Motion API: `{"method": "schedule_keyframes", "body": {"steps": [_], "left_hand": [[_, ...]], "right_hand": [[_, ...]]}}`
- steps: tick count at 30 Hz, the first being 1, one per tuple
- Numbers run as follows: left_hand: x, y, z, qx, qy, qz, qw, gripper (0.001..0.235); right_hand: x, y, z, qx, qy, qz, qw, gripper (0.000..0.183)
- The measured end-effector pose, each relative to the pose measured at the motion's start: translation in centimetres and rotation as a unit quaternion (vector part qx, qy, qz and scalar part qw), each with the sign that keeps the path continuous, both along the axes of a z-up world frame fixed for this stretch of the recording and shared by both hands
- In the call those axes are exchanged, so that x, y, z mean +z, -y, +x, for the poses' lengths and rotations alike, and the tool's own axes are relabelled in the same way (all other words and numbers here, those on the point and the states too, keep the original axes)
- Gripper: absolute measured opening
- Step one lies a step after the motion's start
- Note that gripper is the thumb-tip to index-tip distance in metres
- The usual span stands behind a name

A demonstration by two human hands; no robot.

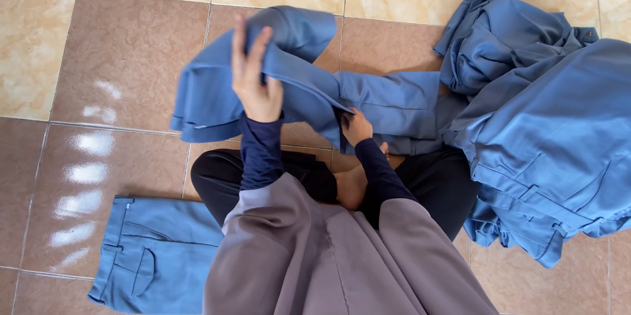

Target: The person sits on a tiled floor and folds a pair of blue trousers by hand. They lay the trousers flat, fold the legs together, and then fold the garment into a compact rectangular shape, repeating the process for multiple pairs.

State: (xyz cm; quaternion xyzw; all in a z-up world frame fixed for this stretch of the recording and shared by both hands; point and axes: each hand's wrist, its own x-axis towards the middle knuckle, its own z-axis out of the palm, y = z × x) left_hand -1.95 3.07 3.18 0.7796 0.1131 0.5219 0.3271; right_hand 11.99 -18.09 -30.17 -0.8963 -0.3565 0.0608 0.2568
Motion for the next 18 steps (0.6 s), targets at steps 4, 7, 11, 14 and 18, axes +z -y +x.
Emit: {"method": "schedule_keyframes", "body": {"steps": [4,7,11,14,18], "left_hand": [[0.4,-1.9,-1.0,0.051,0.017,-0.019,0.998,0.034],[0.2,-2.7,-1.2,0.08,0.037,-0.019,0.996,0.034],[-0.5,-3.6,-1.5,0.094,0.037,-0.032,0.994,0.042],[-1.1,-4.3,-1.1,0.095,0.04,-0.045,0.994,0.039],[-2.2,-5.3,-0.7,0.097,0.057,-0.057,0.992,0.031]], "right_hand": [[-0.1,1.9,-1.5,0.012,-0.025,0.015,1.0,0.03],[2.0,2.1,-3.4,0.105,-0.084,0.112,0.984,0.033],[4.6,3.0,-6.8,0.202,-0.039,0.11,0.973,0.063],[4.0,3.2,-8.1,0.172,0.091,0.069,0.978,0.057],[3.6,2.8,-9.7,0.131,0.19,0.065,0.971,0.02]]}}
